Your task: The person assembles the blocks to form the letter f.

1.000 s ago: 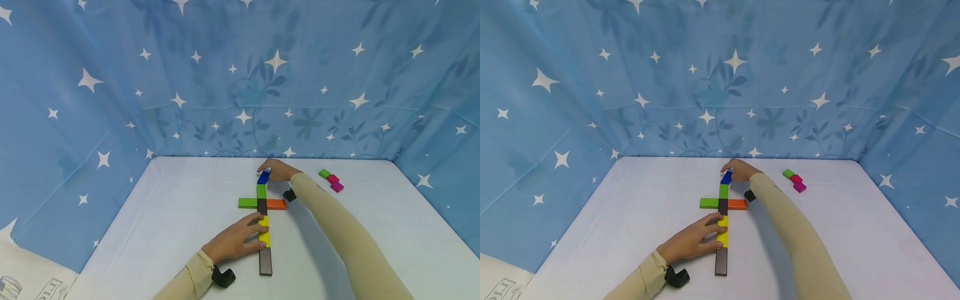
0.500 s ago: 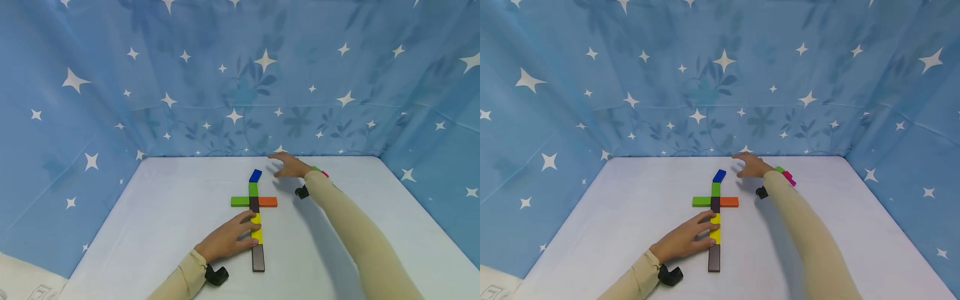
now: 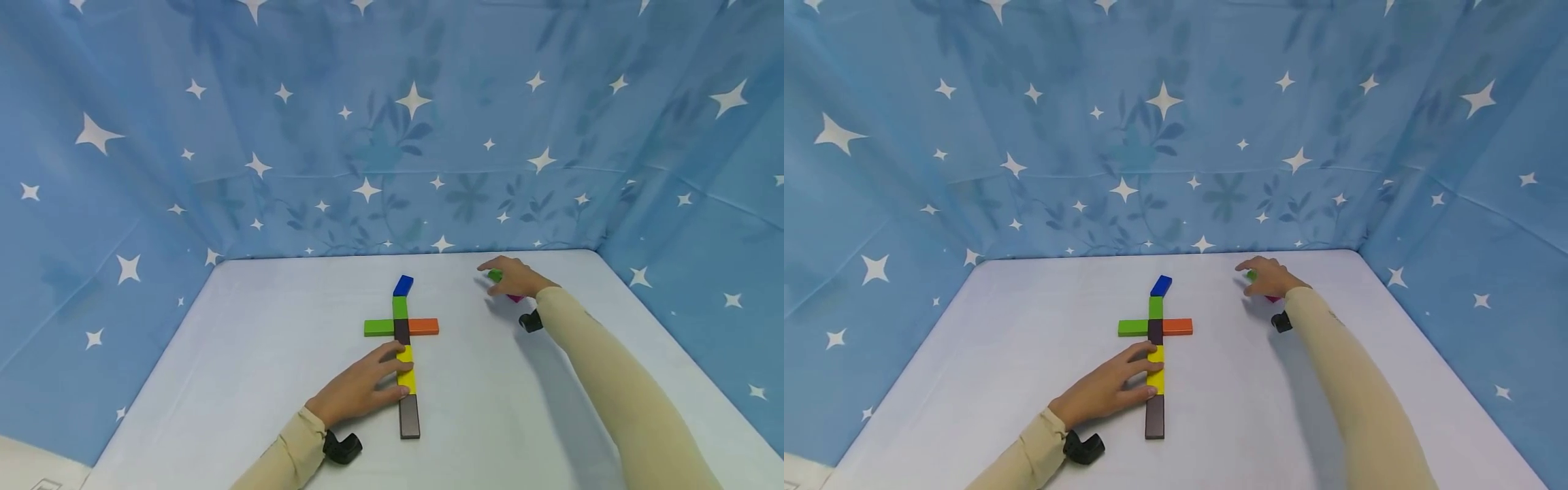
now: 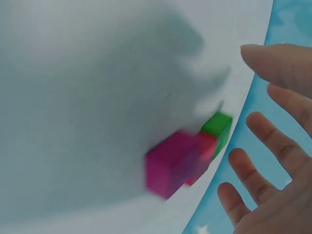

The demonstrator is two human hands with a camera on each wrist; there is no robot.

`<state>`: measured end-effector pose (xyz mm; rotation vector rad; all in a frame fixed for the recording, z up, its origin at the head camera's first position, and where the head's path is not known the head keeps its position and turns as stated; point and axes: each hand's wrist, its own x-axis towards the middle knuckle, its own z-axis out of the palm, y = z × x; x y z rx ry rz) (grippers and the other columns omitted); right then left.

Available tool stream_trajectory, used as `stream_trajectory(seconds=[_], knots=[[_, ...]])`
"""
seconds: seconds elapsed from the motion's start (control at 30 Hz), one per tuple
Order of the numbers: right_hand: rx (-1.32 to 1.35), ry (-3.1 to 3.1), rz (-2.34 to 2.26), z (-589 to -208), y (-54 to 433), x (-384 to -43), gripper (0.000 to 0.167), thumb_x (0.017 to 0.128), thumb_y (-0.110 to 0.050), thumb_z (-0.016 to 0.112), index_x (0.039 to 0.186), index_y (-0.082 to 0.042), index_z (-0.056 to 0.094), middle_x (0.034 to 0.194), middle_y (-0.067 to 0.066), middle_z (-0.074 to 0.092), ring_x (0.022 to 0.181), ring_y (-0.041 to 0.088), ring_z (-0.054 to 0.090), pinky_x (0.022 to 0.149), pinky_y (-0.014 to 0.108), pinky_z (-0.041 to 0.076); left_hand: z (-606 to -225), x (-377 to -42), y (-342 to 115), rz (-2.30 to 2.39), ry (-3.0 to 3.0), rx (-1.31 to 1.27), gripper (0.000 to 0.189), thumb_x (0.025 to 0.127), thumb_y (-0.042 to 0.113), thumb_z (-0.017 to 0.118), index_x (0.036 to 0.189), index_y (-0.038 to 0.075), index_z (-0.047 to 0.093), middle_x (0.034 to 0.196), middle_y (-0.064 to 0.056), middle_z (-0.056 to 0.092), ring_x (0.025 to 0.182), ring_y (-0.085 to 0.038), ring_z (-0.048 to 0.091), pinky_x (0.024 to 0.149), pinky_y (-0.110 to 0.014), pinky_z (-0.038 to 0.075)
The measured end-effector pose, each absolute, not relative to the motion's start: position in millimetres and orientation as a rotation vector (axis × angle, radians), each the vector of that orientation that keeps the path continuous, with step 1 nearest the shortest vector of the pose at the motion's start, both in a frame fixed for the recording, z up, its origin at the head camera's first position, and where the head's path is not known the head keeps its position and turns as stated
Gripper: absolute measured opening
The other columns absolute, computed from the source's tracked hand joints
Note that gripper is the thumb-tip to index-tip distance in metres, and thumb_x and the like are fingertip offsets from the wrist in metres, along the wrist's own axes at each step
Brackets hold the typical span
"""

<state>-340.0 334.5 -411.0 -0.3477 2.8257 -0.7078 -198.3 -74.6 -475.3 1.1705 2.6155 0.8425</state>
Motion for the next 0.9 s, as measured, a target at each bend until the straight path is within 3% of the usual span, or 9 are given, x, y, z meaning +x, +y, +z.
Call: stream_trajectory(seconds=[0.23, 0.6, 0.9], knots=[[-0.315, 2.869, -0.686, -415, 357, -322, 0.041, 0.090, -0.008, 0.080, 0.129, 0.001, 0.074, 0.136, 0.030, 0.054, 0.125, 0.053, 0.045, 0.100, 0.065, 0.050, -477, -198, -76, 0.881, 2.598, 1.176, 0.049, 0.108, 0.050, 0.062, 0.147, 0.021, 0.067, 0.166, -0.002, 0.042, 0.151, -0.026, 0.042, 0.121, -0.047, 0.041], [-0.193, 2.819, -0.711, -420, 379, -305, 0.045, 0.086, -0.005, 0.082, 0.130, 0.001, 0.072, 0.129, 0.029, 0.053, 0.122, 0.051, 0.053, 0.099, 0.061, 0.057, -478, -200, -76, 0.900, 2.586, 1.203, 0.048, 0.108, 0.049, 0.063, 0.146, 0.019, 0.068, 0.165, -0.003, 0.042, 0.150, -0.025, 0.044, 0.120, -0.047, 0.041], [-0.131, 2.784, -0.784, -418, 389, -299, 0.044, 0.091, -0.006, 0.077, 0.134, 0.000, 0.071, 0.125, 0.026, 0.057, 0.118, 0.046, 0.053, 0.097, 0.058, 0.055, -478, -201, -75, 0.883, 2.596, 1.209, 0.048, 0.108, 0.048, 0.063, 0.146, 0.019, 0.068, 0.165, -0.004, 0.042, 0.151, -0.026, 0.043, 0.120, -0.047, 0.041]])
